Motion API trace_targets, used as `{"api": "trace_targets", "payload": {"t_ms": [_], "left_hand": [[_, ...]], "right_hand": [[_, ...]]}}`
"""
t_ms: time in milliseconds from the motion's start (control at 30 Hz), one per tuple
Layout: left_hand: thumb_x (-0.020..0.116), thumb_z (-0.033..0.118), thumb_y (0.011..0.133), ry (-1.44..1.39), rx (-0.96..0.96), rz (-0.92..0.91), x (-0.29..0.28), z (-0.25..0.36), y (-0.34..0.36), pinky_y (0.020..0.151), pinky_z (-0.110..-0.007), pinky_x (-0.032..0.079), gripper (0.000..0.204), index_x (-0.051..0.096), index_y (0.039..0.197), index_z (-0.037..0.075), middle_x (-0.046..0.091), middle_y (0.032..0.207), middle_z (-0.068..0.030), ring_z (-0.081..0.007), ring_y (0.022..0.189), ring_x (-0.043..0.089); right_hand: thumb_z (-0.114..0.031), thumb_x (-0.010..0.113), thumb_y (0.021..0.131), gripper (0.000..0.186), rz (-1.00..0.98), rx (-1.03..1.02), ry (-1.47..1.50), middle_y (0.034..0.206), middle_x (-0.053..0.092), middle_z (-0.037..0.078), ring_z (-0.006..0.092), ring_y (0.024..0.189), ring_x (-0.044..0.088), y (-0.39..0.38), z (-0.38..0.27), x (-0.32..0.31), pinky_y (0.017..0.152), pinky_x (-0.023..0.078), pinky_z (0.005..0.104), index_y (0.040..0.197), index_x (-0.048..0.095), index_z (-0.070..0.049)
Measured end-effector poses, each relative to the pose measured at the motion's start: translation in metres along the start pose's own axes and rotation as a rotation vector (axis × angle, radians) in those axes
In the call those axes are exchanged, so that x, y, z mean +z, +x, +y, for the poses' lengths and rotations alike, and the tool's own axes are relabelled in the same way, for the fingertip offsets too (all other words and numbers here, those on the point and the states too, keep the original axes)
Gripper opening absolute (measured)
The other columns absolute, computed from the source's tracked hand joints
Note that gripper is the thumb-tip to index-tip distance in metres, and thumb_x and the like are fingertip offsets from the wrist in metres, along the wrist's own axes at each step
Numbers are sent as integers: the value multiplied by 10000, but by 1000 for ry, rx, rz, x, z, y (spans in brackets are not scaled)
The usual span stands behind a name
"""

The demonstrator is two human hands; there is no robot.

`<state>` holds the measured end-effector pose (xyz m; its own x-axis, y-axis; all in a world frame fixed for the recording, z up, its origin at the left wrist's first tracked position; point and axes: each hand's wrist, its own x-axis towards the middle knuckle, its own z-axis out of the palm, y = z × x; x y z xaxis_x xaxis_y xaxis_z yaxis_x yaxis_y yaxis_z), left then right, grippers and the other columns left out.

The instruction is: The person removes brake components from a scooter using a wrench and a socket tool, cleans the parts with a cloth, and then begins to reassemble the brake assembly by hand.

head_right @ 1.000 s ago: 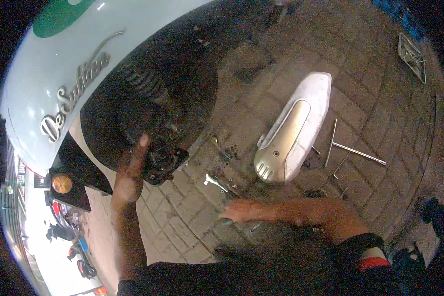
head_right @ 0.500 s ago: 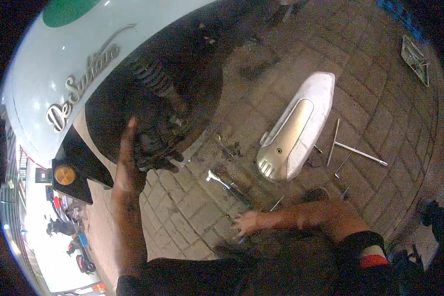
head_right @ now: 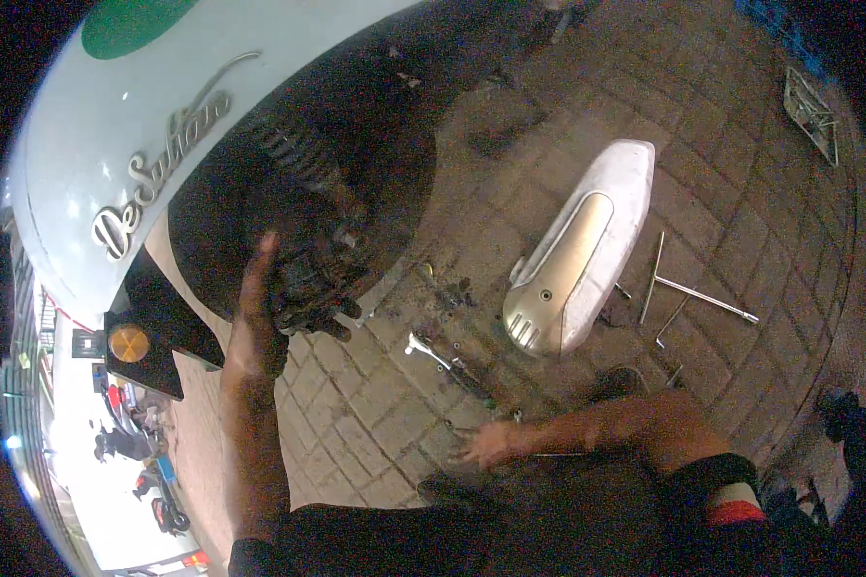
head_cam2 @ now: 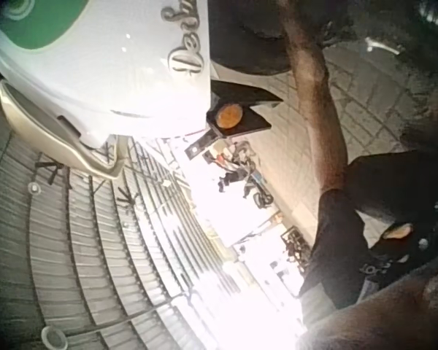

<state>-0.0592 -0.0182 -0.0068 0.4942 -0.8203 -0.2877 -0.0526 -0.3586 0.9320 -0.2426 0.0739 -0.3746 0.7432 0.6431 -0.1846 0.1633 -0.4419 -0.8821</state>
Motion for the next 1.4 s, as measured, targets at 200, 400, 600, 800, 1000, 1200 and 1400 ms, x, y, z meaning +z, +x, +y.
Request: {"api": "trace_targets", "payload": {"t_ms": [200,400,600,800,1000,1200,1400], "left_hand": [[405,577,958,18,50,-15,-1,-10,3,539,-409,575,653,564,1250,14,705,999,-168,-300,676,694],[375,622,972,40,-98,2,-43,-28,13,1174,-363,215,811,419,1428,-47,420,1485,-186,-266,1411,351],[411,581,968,74,44,70,-39,-38,15,891,-391,406,704,488,1339,-13,568,1250,-163,-291,1077,535],[445,613,948,3,135,25,-41,-28,6,1053,-407,326,741,461,1405,29,505,1375,-149,-279,1251,467],[450,596,957,-166,72,-7,-64,-44,18,1028,-398,418,707,441,1431,70,525,1375,-122,-251,1247,516],[401,524,975,-316,167,148,-48,-44,22,783,-563,588,629,481,1349,26,598,1268,-189,-376,1059,650],[369,479,997,-319,47,20,-56,-42,22,759,-558,597,608,418,1395,22,559,1311,-228,-419,1054,643]], "right_hand": [[-231,589,839,298,205,-287,-842,1055,590,75,282,1066,583,1,43,-23,891,535,441,1124,576,-144],[-207,577,851,192,438,-277,-759,984,574,71,264,1057,571,4,40,-19,928,515,409,1030,577,-136],[-283,681,798,417,101,174,-437,1118,576,117,309,1074,587,-55,-15,-34,895,507,450,1164,582,-112],[-313,732,772,473,590,196,-13,1089,605,178,382,939,630,-175,-50,-100,802,515,457,1144,592,-56],[-347,690,841,378,975,224,-105,920,610,200,434,864,615,-226,-101,-187,730,486,494,998,590,-18],[-298,674,893,336,1082,305,-133,873,586,218,440,831,599,-235,-106,-214,701,469,479,957,569,15],[-295,638,933,360,1164,255,-216,902,598,242,436,865,610,-217,-90,-209,755,480,483,1052,563,36]]}}
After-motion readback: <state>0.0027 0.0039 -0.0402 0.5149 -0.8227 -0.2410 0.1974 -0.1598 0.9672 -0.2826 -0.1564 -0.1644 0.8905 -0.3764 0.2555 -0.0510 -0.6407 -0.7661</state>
